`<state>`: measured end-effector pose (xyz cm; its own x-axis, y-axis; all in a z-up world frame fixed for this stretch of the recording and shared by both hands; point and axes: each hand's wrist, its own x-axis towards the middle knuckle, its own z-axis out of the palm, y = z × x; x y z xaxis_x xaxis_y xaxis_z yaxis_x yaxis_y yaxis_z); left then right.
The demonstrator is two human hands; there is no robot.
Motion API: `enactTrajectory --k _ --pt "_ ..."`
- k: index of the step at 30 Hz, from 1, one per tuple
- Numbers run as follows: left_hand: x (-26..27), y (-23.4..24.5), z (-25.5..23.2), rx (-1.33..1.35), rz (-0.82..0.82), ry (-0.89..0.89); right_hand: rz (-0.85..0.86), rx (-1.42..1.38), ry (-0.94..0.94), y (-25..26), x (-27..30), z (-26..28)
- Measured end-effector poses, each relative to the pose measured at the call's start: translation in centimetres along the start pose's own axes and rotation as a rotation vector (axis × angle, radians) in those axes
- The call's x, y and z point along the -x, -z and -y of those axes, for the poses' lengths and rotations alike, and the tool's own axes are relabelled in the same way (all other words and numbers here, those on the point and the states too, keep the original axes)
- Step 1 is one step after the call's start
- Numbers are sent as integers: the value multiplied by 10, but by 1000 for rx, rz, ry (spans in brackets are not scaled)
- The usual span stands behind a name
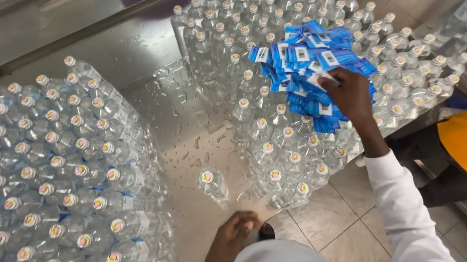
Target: Manually applying plastic sleeve labels to water bottles on a production table.
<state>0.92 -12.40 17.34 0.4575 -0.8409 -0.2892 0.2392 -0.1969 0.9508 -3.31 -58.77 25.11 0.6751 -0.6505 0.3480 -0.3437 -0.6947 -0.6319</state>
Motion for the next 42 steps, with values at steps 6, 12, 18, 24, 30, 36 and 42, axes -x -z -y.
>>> enactTrajectory --k 6,12,18,24,30,36,42 --pt "-23 -13 -60 187 -172 -287 125 -794 -573 -19 71 89" --pt "-46 -6 -40 253 -551 -392 270 -1014 -376 -106 167 134" --pt "-29 15 -17 88 -704 -320 275 -646 -278 -114 191 193" --pt "-41 19 34 368 -647 -257 268 -351 91 -183 234 160" --pt "-54 34 78 324 -661 -406 174 -384 610 -214 271 179" --pt "-43 28 62 478 -802 -223 208 -352 401 -206 241 176" --pt "-68 22 90 1089 -344 -652 148 -178 798 -228 276 146"
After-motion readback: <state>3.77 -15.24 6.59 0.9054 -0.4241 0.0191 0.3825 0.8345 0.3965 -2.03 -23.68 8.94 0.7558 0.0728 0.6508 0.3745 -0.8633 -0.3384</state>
